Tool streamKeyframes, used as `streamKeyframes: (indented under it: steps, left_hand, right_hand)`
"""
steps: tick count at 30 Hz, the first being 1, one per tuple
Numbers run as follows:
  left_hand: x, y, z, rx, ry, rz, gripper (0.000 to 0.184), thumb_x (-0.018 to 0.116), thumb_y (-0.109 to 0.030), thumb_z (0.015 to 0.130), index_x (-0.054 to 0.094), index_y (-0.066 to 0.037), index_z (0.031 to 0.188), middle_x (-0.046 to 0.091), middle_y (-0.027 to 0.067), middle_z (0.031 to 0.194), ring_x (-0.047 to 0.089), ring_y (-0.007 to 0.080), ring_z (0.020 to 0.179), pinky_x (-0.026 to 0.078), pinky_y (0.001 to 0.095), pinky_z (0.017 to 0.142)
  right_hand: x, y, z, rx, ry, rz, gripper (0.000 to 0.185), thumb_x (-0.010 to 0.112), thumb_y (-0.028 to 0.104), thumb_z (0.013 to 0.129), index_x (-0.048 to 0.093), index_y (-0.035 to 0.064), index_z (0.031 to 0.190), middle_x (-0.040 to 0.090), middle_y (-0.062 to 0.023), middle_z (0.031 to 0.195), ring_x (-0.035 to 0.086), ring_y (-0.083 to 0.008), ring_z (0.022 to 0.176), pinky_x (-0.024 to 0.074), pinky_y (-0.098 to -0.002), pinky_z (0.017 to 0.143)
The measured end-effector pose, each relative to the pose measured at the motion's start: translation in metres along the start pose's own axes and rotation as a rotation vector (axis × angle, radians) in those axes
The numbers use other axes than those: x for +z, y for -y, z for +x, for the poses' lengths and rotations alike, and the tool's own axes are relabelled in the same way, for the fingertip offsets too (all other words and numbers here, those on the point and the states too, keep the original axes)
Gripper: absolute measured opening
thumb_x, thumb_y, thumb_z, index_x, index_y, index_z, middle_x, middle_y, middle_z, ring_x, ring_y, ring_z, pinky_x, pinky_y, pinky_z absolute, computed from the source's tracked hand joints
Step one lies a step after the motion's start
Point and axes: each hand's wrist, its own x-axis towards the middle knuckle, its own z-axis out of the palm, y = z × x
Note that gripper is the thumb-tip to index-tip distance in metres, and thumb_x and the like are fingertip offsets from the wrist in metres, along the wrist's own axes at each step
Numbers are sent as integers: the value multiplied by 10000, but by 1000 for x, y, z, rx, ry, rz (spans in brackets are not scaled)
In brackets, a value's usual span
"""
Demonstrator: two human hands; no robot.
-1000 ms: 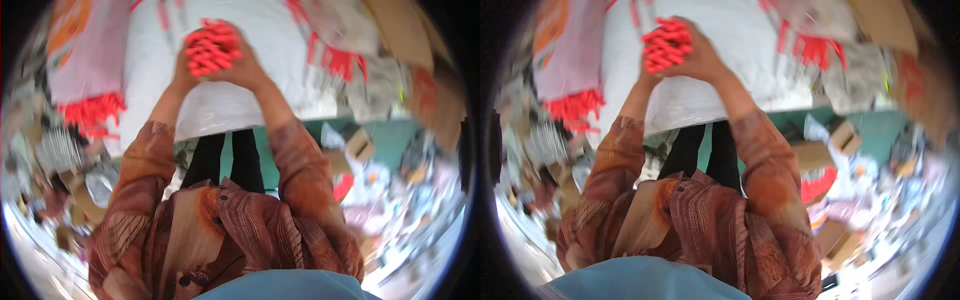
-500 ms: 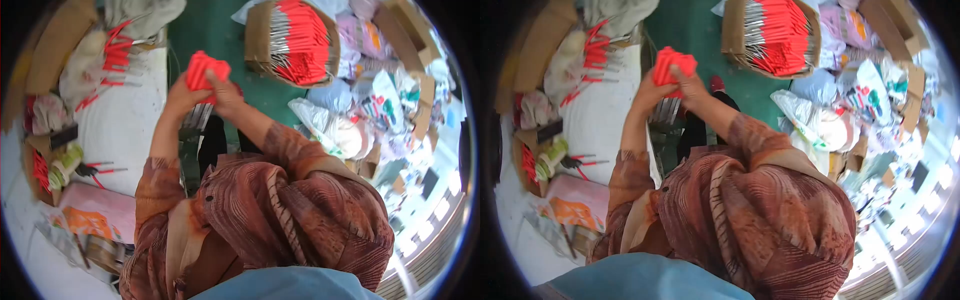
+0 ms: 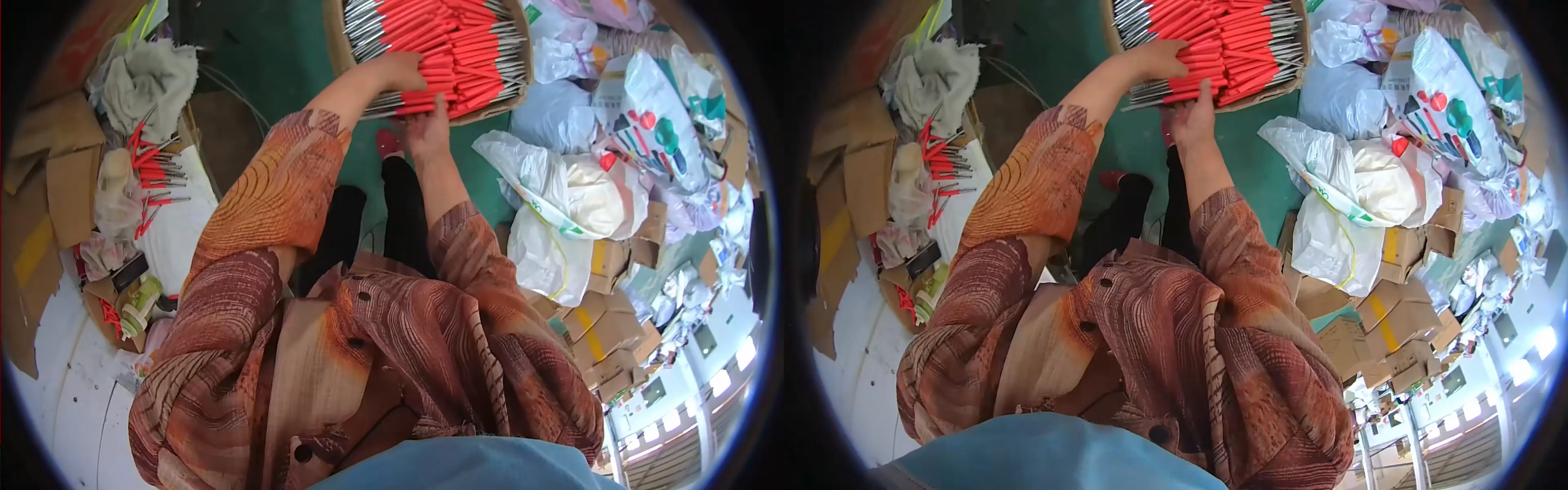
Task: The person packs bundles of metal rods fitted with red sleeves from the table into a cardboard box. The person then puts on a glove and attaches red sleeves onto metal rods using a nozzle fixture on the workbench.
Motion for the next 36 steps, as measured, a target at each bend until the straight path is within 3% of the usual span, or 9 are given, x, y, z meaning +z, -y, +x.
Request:
streamKeyframes:
  steps: [3,5,10,16,17,21,27,29,36]
  left_hand:
    - [16,22,6,273,-346,81,660,580,-187,734,393,-3,1340,455,232,1315,444,346,1221,360,354,1026]
    - [35,43,-3,289,-416,77,637,582,-170,729,413,-1,1320,452,230,1318,435,352,1227,358,375,1028]
    - [59,66,-27,391,-872,-42,518,555,-101,751,489,-83,1264,513,174,1267,453,354,1202,368,443,1005]
    - [39,97,-30,207,-742,290,354,519,-109,806,572,-145,1154,588,39,1178,551,292,1027,441,422,881]
    - [36,94,-30,105,-613,341,306,521,-145,811,579,-149,1111,589,46,1164,559,286,1022,448,431,869]
    - [30,104,-25,116,-561,401,307,514,-215,822,555,-150,1120,582,51,1162,555,287,1040,448,441,859]
    - [23,116,-31,78,-455,466,402,484,-314,834,471,-161,1205,565,74,1174,597,280,979,448,451,821]
    - [17,123,-40,171,-478,534,421,474,-319,837,429,-158,1224,588,75,1130,621,271,917,444,460,814]
    - [6,127,-47,83,-408,526,554,524,-363,807,333,-166,1288,608,59,1133,636,255,883,435,474,807]
  right_hand:
    - [-6,3,3,14,-184,-263,409,544,308,907,457,89,1242,530,-118,1210,462,-336,1158,347,-542,976]
    - [-13,2,8,-110,-115,-285,339,570,122,873,465,63,1190,555,-138,1121,520,-335,1078,417,-536,919]
    - [-24,7,12,-143,-112,-252,393,580,-60,802,449,56,1154,575,-141,1046,594,-281,940,491,-467,861]
    - [-23,10,15,-80,-214,-244,433,580,-114,779,428,38,1155,587,-160,993,622,-273,873,517,-471,833]
    - [-23,8,15,-58,-195,-276,398,579,-110,783,452,24,1136,590,-167,979,624,-280,866,524,-478,814]
    - [-7,4,24,7,-205,-455,328,579,-103,789,494,-18,1094,595,-169,979,625,-293,870,536,-476,785]
    - [-4,-4,51,47,-413,-404,233,587,-36,836,527,-75,1057,580,-188,1032,593,-319,929,504,-497,861]
    - [3,1,58,54,-412,-311,233,585,-34,838,525,-77,1059,572,-193,1047,580,-313,959,490,-493,891]
    - [12,-3,69,3,-429,-64,221,577,-37,840,517,-84,1047,545,-197,1070,560,-310,998,471,-475,944]
